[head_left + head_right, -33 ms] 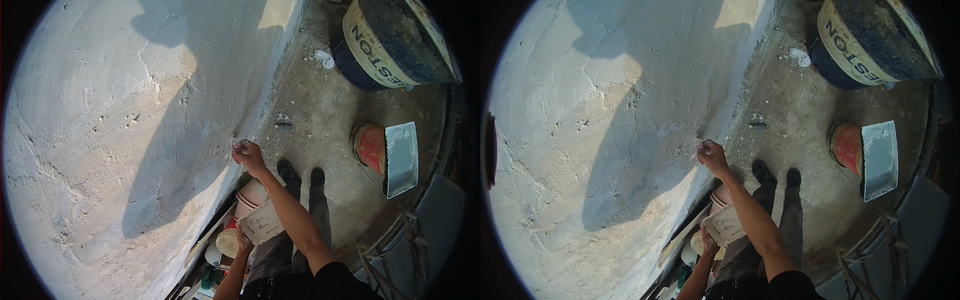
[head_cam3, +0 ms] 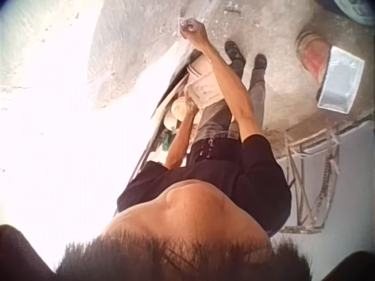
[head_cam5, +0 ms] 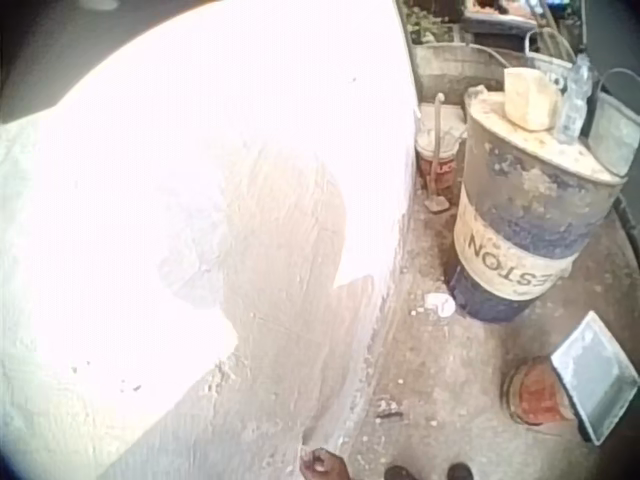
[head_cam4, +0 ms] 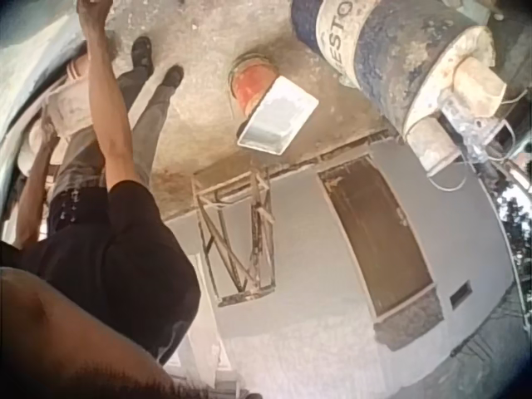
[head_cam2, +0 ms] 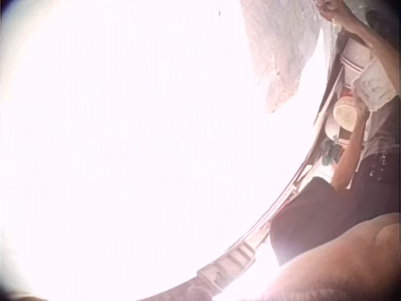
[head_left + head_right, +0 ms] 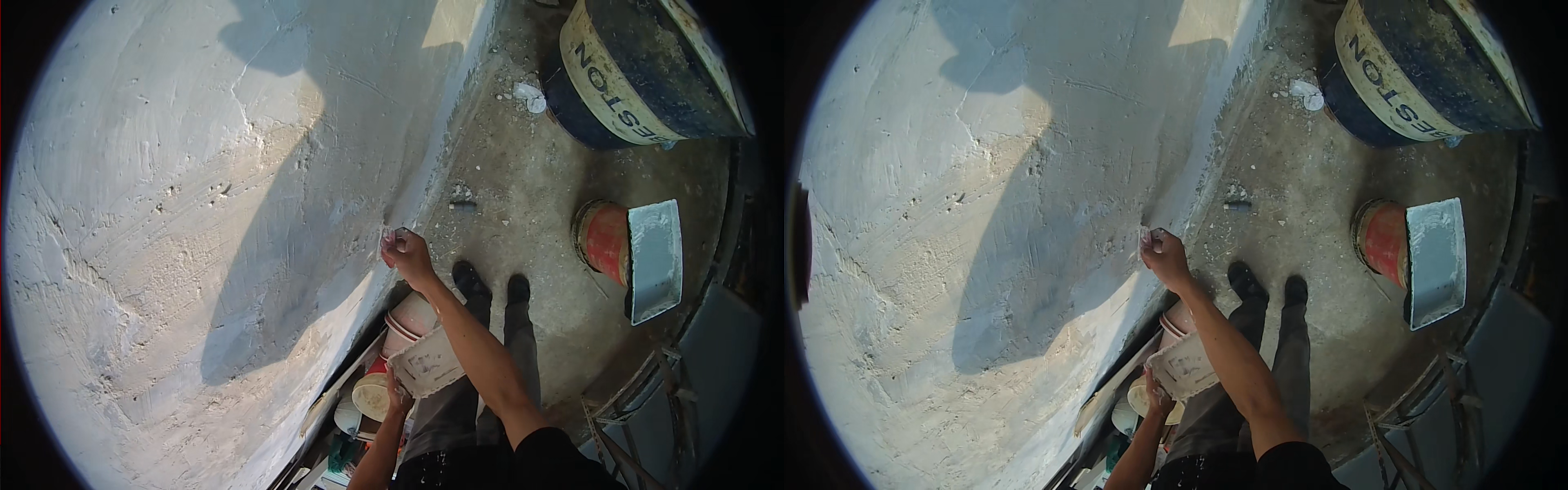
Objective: The person applies filler or plaster to a wall surface using a putty knife, smoothing it over holes and imperfections.
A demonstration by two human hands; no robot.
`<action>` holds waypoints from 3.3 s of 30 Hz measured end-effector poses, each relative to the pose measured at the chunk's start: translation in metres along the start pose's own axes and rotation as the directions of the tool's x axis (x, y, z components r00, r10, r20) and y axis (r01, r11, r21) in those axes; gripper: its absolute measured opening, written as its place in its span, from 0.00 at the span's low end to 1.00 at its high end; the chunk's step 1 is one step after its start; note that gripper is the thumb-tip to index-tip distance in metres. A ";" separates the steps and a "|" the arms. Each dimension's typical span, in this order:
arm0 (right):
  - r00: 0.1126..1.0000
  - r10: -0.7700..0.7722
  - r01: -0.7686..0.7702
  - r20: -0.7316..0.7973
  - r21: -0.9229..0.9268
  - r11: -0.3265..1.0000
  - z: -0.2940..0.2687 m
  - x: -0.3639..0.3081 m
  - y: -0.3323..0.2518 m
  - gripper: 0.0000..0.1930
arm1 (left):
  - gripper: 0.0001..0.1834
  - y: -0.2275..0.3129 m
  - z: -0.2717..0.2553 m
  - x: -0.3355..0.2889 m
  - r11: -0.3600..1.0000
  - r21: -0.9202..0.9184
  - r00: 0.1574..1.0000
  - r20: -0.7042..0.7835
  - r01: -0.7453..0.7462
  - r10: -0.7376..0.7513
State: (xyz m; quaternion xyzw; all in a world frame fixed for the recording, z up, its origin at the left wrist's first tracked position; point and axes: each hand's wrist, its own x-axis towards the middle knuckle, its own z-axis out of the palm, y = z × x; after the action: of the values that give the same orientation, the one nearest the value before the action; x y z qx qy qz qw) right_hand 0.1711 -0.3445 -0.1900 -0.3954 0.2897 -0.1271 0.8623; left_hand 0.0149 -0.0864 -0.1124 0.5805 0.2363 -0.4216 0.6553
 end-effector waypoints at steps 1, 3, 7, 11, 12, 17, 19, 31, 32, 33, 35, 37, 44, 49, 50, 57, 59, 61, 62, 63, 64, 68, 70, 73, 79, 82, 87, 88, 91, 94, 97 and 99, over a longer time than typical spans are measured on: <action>1.000 -0.002 0.002 0.007 -0.001 1.000 0.000 -0.004 -0.002 0.07 | 0.32 -0.001 -0.001 0.001 1.000 -0.003 1.000 -0.002 -0.007 0.007; 0.944 0.003 -0.005 -0.329 -0.005 1.000 -0.004 -0.012 -0.001 0.05 | 0.31 -0.002 0.001 0.002 0.985 -0.162 0.998 0.038 0.054 -0.048; 0.875 0.183 -0.146 -0.448 0.116 0.982 -0.025 -0.016 0.008 0.06 | 0.31 0.005 0.015 -0.009 0.999 -0.037 0.999 0.040 -0.031 0.032; 0.873 0.230 -0.074 -0.430 0.351 0.934 -0.035 -0.005 0.022 0.11 | 0.36 0.004 0.019 -0.015 0.954 0.081 0.939 0.219 -0.290 0.266; 0.874 0.229 -0.072 -0.429 0.352 0.933 -0.035 0.000 0.024 0.11 | 0.38 0.001 0.016 -0.015 0.944 0.042 0.914 0.271 -0.326 0.304; 0.812 0.250 -0.037 -0.528 0.380 0.924 -0.012 0.029 0.004 0.07 | 0.31 -0.015 -0.014 -0.017 0.988 0.053 0.983 0.122 -0.147 0.140; 0.845 0.242 -0.049 -0.477 0.382 0.923 -0.009 0.038 -0.003 0.06 | 0.31 -0.021 -0.020 -0.012 0.999 -0.020 0.997 0.060 -0.048 0.049; 0.933 0.208 -0.079 -0.295 0.395 0.915 -0.010 -0.014 -0.028 0.10 | 0.31 -0.010 -0.012 -0.015 0.935 0.274 0.974 0.103 -0.225 0.204; 0.924 0.199 -0.074 -0.326 0.359 0.930 -0.015 -0.021 -0.041 0.11 | 0.30 -0.012 -0.014 -0.011 0.999 0.007 0.998 0.025 -0.050 0.050; 0.917 0.189 -0.071 -0.350 0.325 0.943 -0.017 -0.026 -0.054 0.13 | 0.29 -0.012 -0.014 -0.008 0.957 -0.267 0.993 -0.008 0.112 -0.119; 0.913 0.100 0.009 -0.396 0.264 0.964 -0.020 -0.035 -0.089 0.14 | 0.29 -0.011 -0.008 -0.010 0.950 -0.287 0.991 -0.012 0.124 -0.133; 0.905 0.012 0.086 -0.425 0.210 0.974 -0.004 -0.038 -0.135 0.15 | 0.29 -0.005 -0.008 -0.013 0.944 -0.307 0.990 -0.026 0.123 -0.137; 0.402 -0.915 0.656 -0.015 -0.693 0.299 0.098 -0.016 -0.331 0.15 | 0.31 0.013 0.007 -0.023 0.957 -0.271 0.994 -0.012 0.105 -0.112; 0.354 -0.920 0.596 0.170 -0.799 0.082 0.153 -0.018 -0.361 0.16 | 0.32 0.014 0.014 -0.027 0.930 -0.352 0.994 0.045 0.110 -0.101; 0.397 -0.892 0.627 0.218 -0.774 0.090 0.149 -0.023 -0.365 0.17 | 0.32 0.016 0.013 -0.031 0.934 -0.348 0.997 0.040 0.078 -0.068; 0.485 -0.741 0.699 0.464 -0.715 0.009 0.147 -0.050 -0.380 0.14 | 0.35 0.026 0.003 -0.033 0.979 -0.044 0.976 0.078 -0.200 0.203; 0.449 -0.733 0.727 0.510 -0.685 -0.032 0.146 -0.054 -0.370 0.13 | 0.36 0.027 -0.004 -0.025 0.978 -0.027 0.977 0.061 -0.205 0.206; 0.481 -0.683 0.793 0.549 -0.605 0.072 0.140 -0.056 -0.366 0.13 | 0.37 0.027 -0.006 -0.018 0.968 -0.252 0.999 0.038 -0.009 0.020; 0.518 -0.635 0.791 0.573 -0.603 0.101 0.141 -0.062 -0.369 0.13 | 0.37 0.029 -0.003 -0.019 0.967 -0.253 0.999 0.033 -0.016 0.025; 0.519 -0.637 0.789 0.570 -0.607 0.099 0.139 -0.063 -0.366 0.13 | 0.38 0.033 0.007 -0.022 0.961 -0.276 1.000 0.031 0.009 -0.001; 0.426 -0.708 0.826 0.564 -0.562 0.050 0.138 -0.062 -0.360 0.14 | 0.38 0.035 0.016 -0.023 0.954 -0.299 0.999 0.031 0.034 -0.026; 0.565 -0.613 0.777 0.552 -0.606 0.171 0.129 -0.088 -0.362 0.15 | 0.37 0.033 0.022 -0.029 0.978 -0.209 1.000 -0.009 -0.011 0.009; 0.558 -0.661 0.774 0.501 -0.602 0.197 0.120 -0.093 -0.354 0.15 | 0.37 0.034 0.029 -0.034 0.976 -0.220 1.000 -0.002 -0.006 0.006; 0.576 -0.733 0.741 0.361 -0.610 0.282 0.106 -0.099 -0.354 0.15 | 0.37 0.029 0.021 -0.035 0.976 -0.214 0.999 0.023 -0.026 0.032; 0.321 -0.944 0.718 0.078 -0.670 0.189 0.109 -0.075 -0.360 0.13 | 0.36 0.030 0.028 -0.045 0.975 -0.220 1.000 -0.018 -0.028 0.024; 0.396 -0.905 0.741 0.155 -0.636 0.216 0.136 -0.066 -0.364 0.15 | 0.36 0.031 0.028 -0.046 0.964 -0.265 1.000 0.011 0.018 -0.015; 0.467 -0.803 0.753 0.371 -0.643 0.140 0.144 -0.066 -0.356 0.17 | 0.37 0.032 0.024 -0.046 0.961 -0.276 1.000 -0.005 -0.011 0.011; 0.471 -0.798 0.751 0.377 -0.645 0.139 0.143 -0.069 -0.350 0.17 | 0.37 0.034 0.027 -0.045 0.958 -0.288 1.000 0.017 0.002 0.003; 0.456 -0.783 0.814 0.423 -0.554 0.175 0.138 -0.082 -0.334 0.16 | 0.37 0.037 0.031 -0.041 0.966 -0.257 1.000 0.008 0.027 -0.026; 0.447 -0.804 0.830 0.391 -0.517 0.210 0.119 -0.087 -0.326 0.14 | 0.37 0.039 0.035 -0.036 0.977 -0.210 0.997 0.052 -0.038 0.050; 0.643 -0.764 0.670 0.042 -0.515 0.535 0.087 -0.098 -0.312 0.10 | 0.40 0.027 0.015 -0.028 0.934 -0.356 0.996 0.087 0.032 -0.001; 0.841 -0.519 0.504 -0.154 -0.123 0.855 0.049 -0.092 -0.289 0.12 | 0.32 0.022 0.029 -0.035 0.955 -0.176 0.951 0.160 -0.237 0.266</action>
State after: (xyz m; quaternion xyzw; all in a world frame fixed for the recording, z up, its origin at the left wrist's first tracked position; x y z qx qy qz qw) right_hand 0.1293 -0.4626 0.0902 -0.4783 0.2558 -0.3766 0.7510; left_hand 0.0089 -0.1049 -0.0659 0.5122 0.1313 -0.3662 0.7657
